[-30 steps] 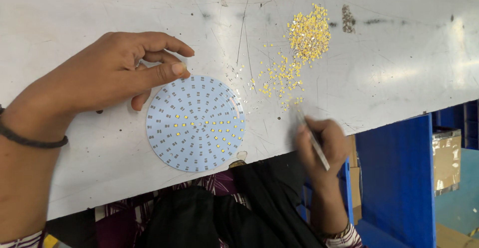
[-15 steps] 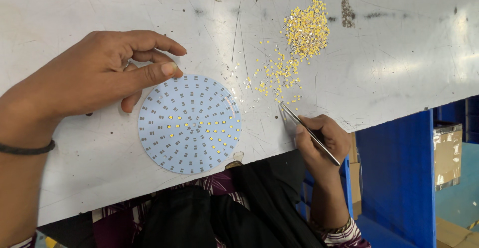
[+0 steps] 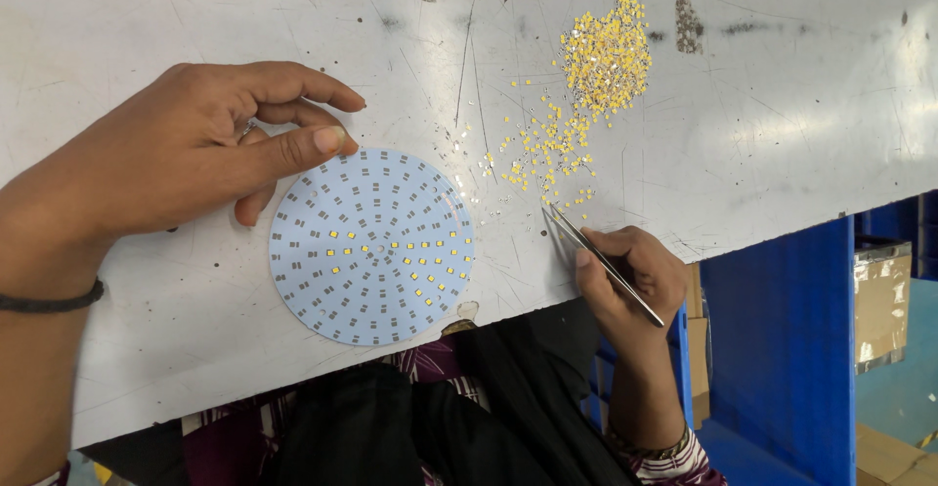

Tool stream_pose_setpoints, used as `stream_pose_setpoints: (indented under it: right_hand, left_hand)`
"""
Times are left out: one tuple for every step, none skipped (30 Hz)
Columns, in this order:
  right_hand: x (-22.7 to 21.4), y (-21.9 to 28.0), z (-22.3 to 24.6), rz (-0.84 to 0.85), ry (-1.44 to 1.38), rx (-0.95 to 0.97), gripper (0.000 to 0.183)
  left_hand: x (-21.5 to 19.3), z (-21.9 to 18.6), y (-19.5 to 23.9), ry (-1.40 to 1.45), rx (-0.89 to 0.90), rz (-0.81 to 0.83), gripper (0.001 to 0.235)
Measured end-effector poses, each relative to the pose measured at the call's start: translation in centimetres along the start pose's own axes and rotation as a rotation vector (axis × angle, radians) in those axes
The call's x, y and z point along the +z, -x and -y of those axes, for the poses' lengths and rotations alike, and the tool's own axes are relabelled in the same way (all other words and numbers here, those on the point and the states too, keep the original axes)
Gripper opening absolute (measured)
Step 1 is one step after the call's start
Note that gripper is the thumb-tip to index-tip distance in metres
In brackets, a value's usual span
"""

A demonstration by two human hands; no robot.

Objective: The person uses tweezers to pick up small yellow LED components from a pile on the table and places them into designated spots on a circular LED board. The person continues this repetitive placement process throughout the clip.

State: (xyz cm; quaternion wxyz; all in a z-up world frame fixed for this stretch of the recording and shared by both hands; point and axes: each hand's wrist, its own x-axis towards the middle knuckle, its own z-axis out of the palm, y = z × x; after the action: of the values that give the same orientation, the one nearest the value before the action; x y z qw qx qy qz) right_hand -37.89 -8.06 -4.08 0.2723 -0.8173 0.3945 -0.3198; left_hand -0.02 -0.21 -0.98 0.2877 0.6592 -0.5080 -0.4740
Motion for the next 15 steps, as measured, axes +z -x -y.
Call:
stream_pose_setpoints:
  right_hand:
    - [0.01, 0.01, 0.01, 0.000, -0.007, 0.004, 0.012]
    - [0.03, 0.02, 0.00, 0.001, -0.003, 0.005, 0.012]
    - [0.03, 0.03, -0.01, 0.001, 0.001, 0.006, 0.012]
    - [0.03, 0.04, -0.02, 0.002, 0.004, 0.006, 0.012]
    - [0.03, 0.05, -0.04, 0.002, 0.004, 0.005, 0.013]
    - [0.03, 0.03, -0.07, 0.002, 0.004, 0.003, 0.013]
    - [0.04, 0.01, -0.11, 0.003, 0.003, 0.001, 0.013]
    - [0.04, -0.01, -0.14, 0.001, 0.011, -0.008, 0.013]
    - [0.04, -0.03, -0.17, 0.000, 0.019, -0.017, 0.013]
    - [0.05, -0.06, -0.20, -0.001, 0.027, -0.026, 0.013]
    - [0.04, -0.05, -0.21, 0.000, 0.025, -0.024, 0.013]
    - [0.04, -0.01, -0.20, 0.001, 0.023, -0.023, 0.013]
    - [0.02, 0.04, -0.18, 0.002, 0.020, -0.021, 0.013]
    - [0.01, 0.06, -0.17, -0.002, 0.023, -0.014, 0.014]
    - [0.03, 0.14, -0.13, -0.006, 0.027, -0.007, 0.014]
  left_hand:
    - [-0.01, 0.00, 0.00, -0.002, -0.002, -0.001, 0.050]
    - [-0.01, -0.03, 0.00, -0.005, -0.003, -0.001, 0.049]
    - [0.00, -0.07, 0.00, -0.008, -0.005, -0.002, 0.049]
    - [0.00, -0.13, 0.02, -0.009, -0.001, -0.002, 0.049]
    - [0.00, -0.20, 0.04, -0.011, 0.003, -0.001, 0.049]
    - [0.00, -0.26, 0.06, -0.013, 0.007, -0.002, 0.049]
    - [0.00, -0.32, 0.07, -0.017, 0.002, -0.003, 0.049]
    - [0.00, -0.37, 0.08, -0.020, -0.003, -0.005, 0.048]
    - [0.01, -0.42, 0.09, -0.024, -0.007, -0.007, 0.048]
    - [0.02, -0.45, 0.09, -0.013, -0.011, -0.006, 0.048]
    - [0.02, -0.47, 0.10, -0.002, -0.015, -0.006, 0.048]
    - [0.02, -0.49, 0.12, 0.009, -0.018, -0.005, 0.048]
    - [0.06, -0.52, 0.15, 0.008, -0.016, -0.008, 0.048]
    - [0.08, -0.59, 0.13, 0.006, -0.011, -0.012, 0.048]
    - [0.08, -0.67, 0.13, 0.003, -0.006, -0.017, 0.048]
